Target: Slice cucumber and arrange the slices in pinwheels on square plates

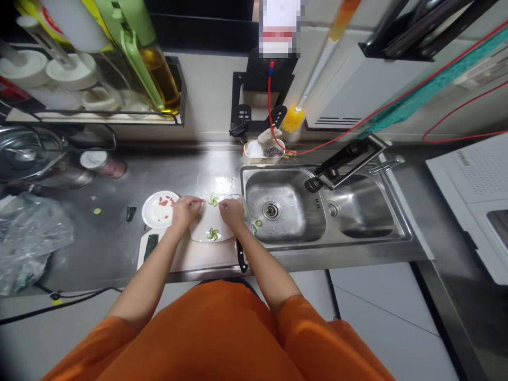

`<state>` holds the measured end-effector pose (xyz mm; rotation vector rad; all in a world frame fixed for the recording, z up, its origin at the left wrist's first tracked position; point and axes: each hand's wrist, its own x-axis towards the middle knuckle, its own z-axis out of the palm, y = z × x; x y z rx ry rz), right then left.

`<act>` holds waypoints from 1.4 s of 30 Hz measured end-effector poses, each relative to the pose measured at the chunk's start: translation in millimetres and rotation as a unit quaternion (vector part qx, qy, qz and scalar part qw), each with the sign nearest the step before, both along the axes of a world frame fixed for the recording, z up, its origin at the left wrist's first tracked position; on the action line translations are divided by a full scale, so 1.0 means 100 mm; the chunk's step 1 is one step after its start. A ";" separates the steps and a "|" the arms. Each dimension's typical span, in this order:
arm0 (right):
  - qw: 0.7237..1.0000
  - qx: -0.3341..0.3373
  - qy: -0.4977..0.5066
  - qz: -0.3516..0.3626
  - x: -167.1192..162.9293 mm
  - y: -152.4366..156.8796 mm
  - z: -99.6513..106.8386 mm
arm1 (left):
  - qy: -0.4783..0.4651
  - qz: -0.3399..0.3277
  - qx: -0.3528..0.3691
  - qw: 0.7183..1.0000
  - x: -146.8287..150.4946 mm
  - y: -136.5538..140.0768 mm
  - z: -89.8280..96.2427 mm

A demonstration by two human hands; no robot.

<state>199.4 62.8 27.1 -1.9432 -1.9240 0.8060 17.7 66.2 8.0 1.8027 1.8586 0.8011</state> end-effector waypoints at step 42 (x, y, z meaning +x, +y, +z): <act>0.995 -0.041 -0.073 0.048 -0.10 0.32 -0.28 | -0.008 -0.069 -0.049 0.996 0.36 0.20 -0.21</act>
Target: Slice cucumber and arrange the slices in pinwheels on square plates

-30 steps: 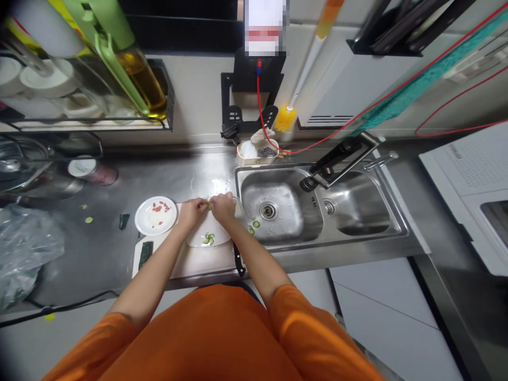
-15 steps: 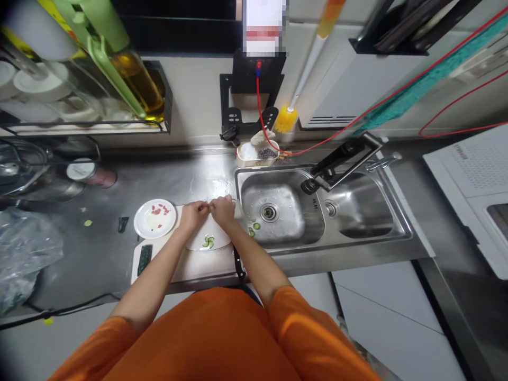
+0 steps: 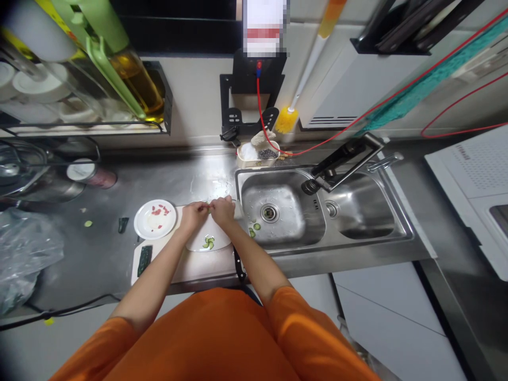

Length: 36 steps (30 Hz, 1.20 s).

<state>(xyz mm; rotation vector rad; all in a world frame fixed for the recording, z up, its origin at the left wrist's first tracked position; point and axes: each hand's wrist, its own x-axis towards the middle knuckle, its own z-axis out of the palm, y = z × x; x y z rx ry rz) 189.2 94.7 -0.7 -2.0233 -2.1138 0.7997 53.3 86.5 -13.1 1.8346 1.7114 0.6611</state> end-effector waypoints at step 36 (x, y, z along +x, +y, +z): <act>1.000 0.003 -0.015 -0.011 -0.01 -0.02 0.05 | -0.010 0.016 -0.012 1.000 -0.01 -0.03 0.09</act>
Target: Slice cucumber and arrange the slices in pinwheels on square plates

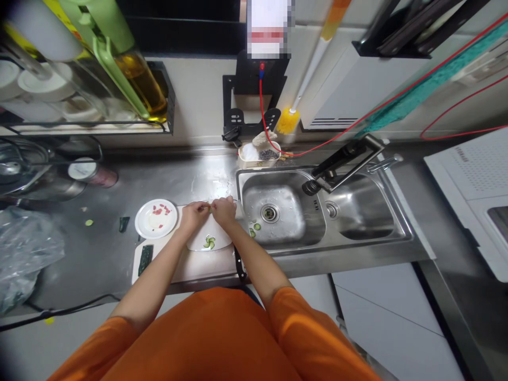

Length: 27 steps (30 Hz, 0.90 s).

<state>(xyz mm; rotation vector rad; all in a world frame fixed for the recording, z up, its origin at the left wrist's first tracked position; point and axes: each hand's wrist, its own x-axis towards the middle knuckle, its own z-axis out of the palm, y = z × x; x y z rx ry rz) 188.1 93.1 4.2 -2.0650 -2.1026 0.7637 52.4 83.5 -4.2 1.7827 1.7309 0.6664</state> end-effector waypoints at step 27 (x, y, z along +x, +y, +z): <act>0.999 -0.001 0.027 0.035 -0.03 -0.86 0.26 | 0.209 0.211 -0.150 0.943 -1.28 -0.64 0.16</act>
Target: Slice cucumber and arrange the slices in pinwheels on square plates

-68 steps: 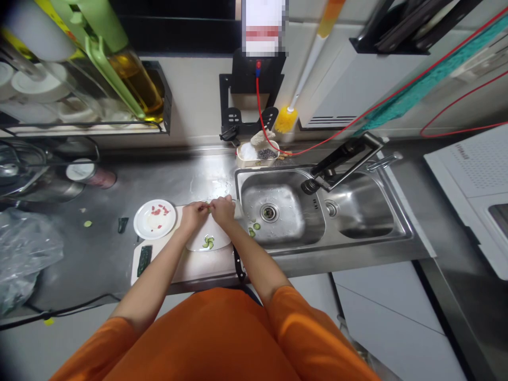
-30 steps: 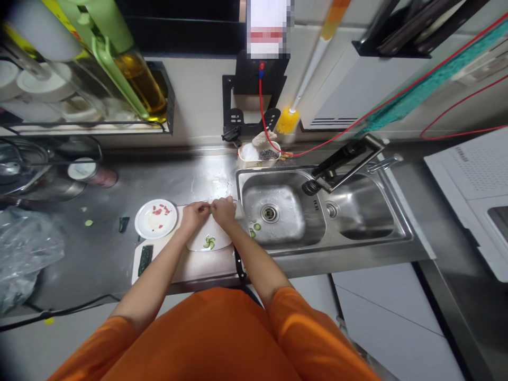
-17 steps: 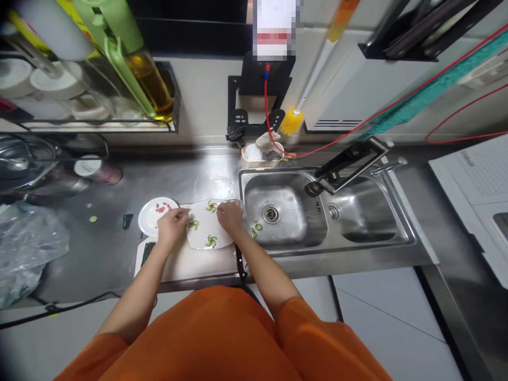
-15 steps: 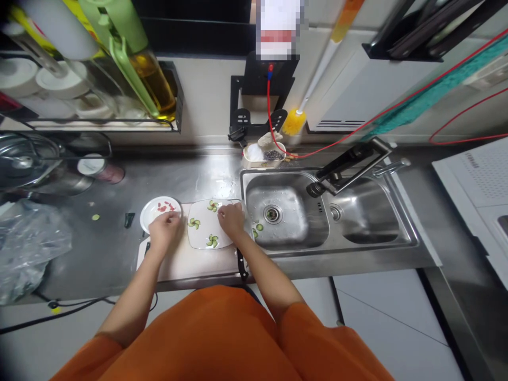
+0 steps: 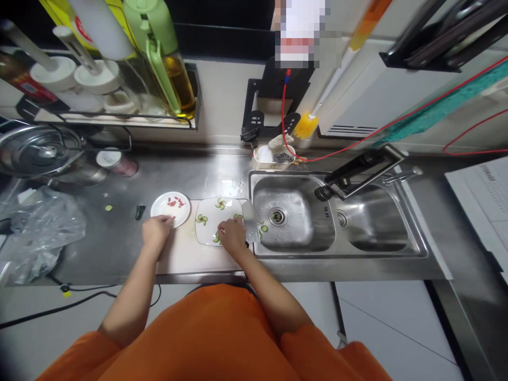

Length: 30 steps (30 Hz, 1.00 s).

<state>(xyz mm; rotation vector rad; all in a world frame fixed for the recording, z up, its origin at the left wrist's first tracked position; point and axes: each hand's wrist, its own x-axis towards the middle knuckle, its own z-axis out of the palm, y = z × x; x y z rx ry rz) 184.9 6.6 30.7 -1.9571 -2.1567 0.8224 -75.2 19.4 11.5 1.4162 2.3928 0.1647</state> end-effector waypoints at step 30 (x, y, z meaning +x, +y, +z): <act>0.997 0.019 0.063 -0.037 0.04 -0.22 0.18 | -0.394 0.125 0.096 0.905 0.63 -0.08 0.28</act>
